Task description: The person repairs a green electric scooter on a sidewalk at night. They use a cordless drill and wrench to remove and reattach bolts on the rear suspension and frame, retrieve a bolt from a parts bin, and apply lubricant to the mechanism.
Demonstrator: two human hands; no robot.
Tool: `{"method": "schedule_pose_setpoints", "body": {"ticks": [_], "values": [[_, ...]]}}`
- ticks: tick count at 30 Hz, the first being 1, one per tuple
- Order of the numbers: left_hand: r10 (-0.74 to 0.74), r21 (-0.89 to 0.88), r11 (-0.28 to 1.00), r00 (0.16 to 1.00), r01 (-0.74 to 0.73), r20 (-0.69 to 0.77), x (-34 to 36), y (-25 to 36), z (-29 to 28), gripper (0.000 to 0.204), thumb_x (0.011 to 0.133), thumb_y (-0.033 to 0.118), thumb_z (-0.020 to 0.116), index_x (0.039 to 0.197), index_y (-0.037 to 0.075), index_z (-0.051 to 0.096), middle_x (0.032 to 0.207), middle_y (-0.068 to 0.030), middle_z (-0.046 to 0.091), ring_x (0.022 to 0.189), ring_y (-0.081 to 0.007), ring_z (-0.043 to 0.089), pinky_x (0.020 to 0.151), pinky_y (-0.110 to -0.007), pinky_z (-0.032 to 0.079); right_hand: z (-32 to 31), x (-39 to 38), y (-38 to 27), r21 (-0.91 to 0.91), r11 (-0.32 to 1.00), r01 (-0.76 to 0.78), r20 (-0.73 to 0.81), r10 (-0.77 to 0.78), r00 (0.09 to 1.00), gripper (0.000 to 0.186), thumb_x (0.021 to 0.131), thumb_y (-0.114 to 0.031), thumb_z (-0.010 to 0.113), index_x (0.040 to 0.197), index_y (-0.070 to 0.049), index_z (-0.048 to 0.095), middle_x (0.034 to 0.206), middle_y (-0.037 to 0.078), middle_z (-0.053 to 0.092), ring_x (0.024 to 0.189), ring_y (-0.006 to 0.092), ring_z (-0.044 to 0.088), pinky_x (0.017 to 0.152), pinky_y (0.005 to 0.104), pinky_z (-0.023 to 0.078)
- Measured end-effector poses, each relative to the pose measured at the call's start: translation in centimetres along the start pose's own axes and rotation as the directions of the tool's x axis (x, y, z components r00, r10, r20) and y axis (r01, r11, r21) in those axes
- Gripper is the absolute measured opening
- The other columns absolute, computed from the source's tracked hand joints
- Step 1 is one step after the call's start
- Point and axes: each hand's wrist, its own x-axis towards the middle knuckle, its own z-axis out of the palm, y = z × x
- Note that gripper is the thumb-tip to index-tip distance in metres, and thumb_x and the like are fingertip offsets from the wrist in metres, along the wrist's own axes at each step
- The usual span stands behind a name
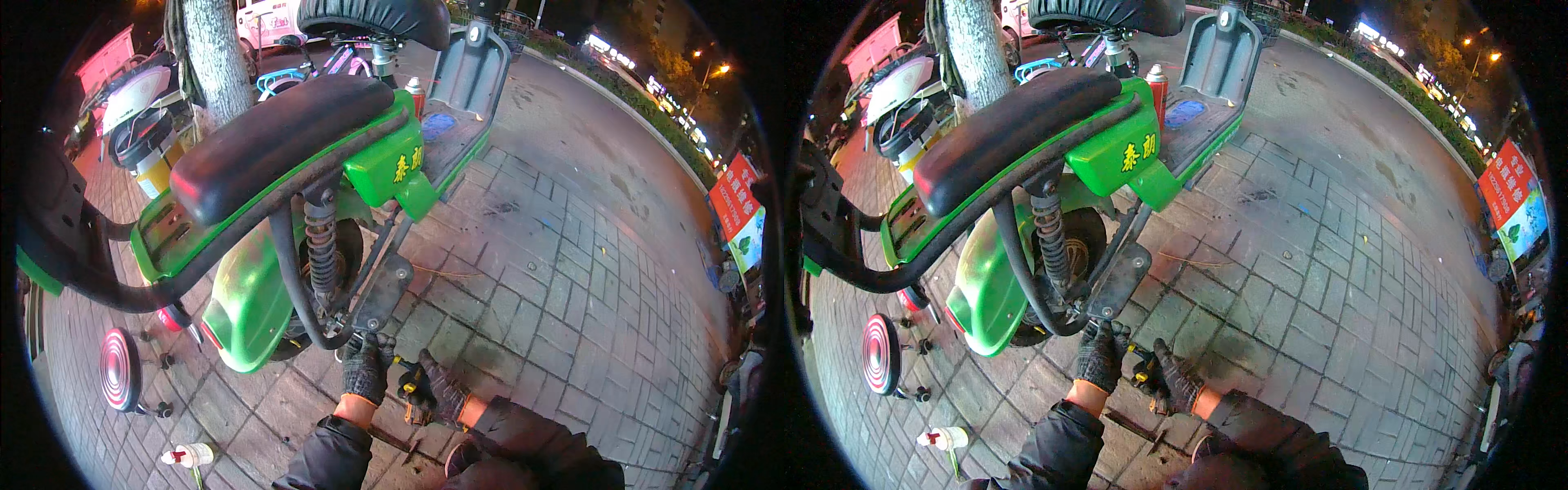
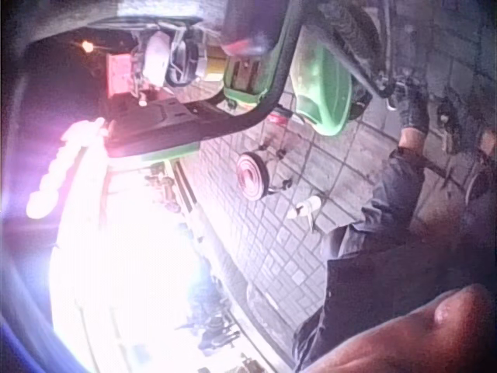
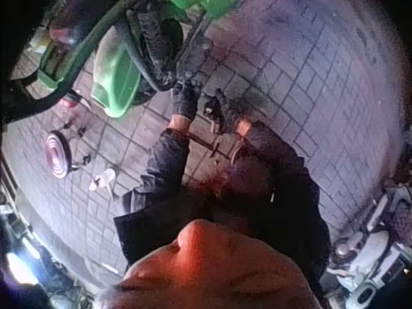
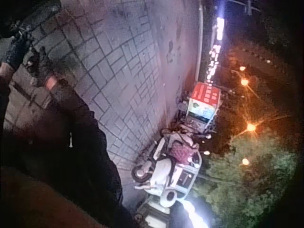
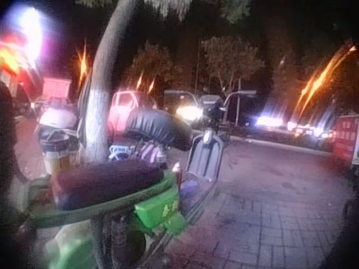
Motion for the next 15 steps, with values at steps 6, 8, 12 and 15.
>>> {"method": "schedule_pose_setpoints", "body": {"ticks": [6,8,12,15], "values": [[0.006,-0.003,1.000,1.000,-0.006,0.017,0.4,-0.3,-0.6,0.010,0.100,0.018,0.055,0.105,0.010,0.059,0.087,-0.0017,0.064,0.077,-0.0125,0.061,0.066,-0.024,0.053,-0.7,-0.5,-0.1,-0.231,0.803,0.549,0.180,-0.519,0.835,0.050,0.084,-0.024,0.067,0.128,-0.004,0.057,0.111,0.019,0.065,0.095,0.0371,0.063,0.084,0.0446,0.051],[0.048,0.038,0.998,0.999,-0.048,0.016,0.7,-0.5,-0.9,0.010,0.100,0.018,0.055,0.104,0.010,0.059,0.088,-0.0016,0.063,0.077,-0.0127,0.060,0.066,-0.025,0.052,1.9,1.3,1.4,-0.082,0.955,0.285,0.137,-0.273,0.952,0.036,0.086,-0.039,0.065,0.102,-0.007,0.064,0.091,0.013,0.066,0.080,0.0294,0.065,0.068,0.0432,0.052],[0.116,0.180,0.976,0.991,-0.125,0.061,1.1,-0.3,-1.4,0.010,0.098,0.019,0.058,0.103,0.009,0.059,0.087,-0.0025,0.062,0.078,-0.0145,0.061,0.066,-0.027,0.053,4.9,2.0,4.8,0.541,-0.185,-0.820,0.837,0.208,0.506,0.044,0.093,-0.049,0.055,0.099,-0.007,0.066,0.078,0.010,0.067,0.061,0.0255,0.061,0.056,0.0357,0.049],[0.165,0.099,0.983,0.981,-0.156,-0.098,1.0,-0.3,-1.4,0.010,0.098,0.016,0.057,0.102,0.007,0.059,0.084,0.0003,0.063,0.071,-0.0112,0.060,0.058,-0.025,0.050,4.9,0.8,4.9,0.316,0.901,-0.298,0.154,0.261,0.953,0.045,0.092,-0.045,0.059,0.107,-0.003,0.064,0.083,0.014,0.068,0.072,0.0301,0.065,0.067,0.0404,0.053]]}}
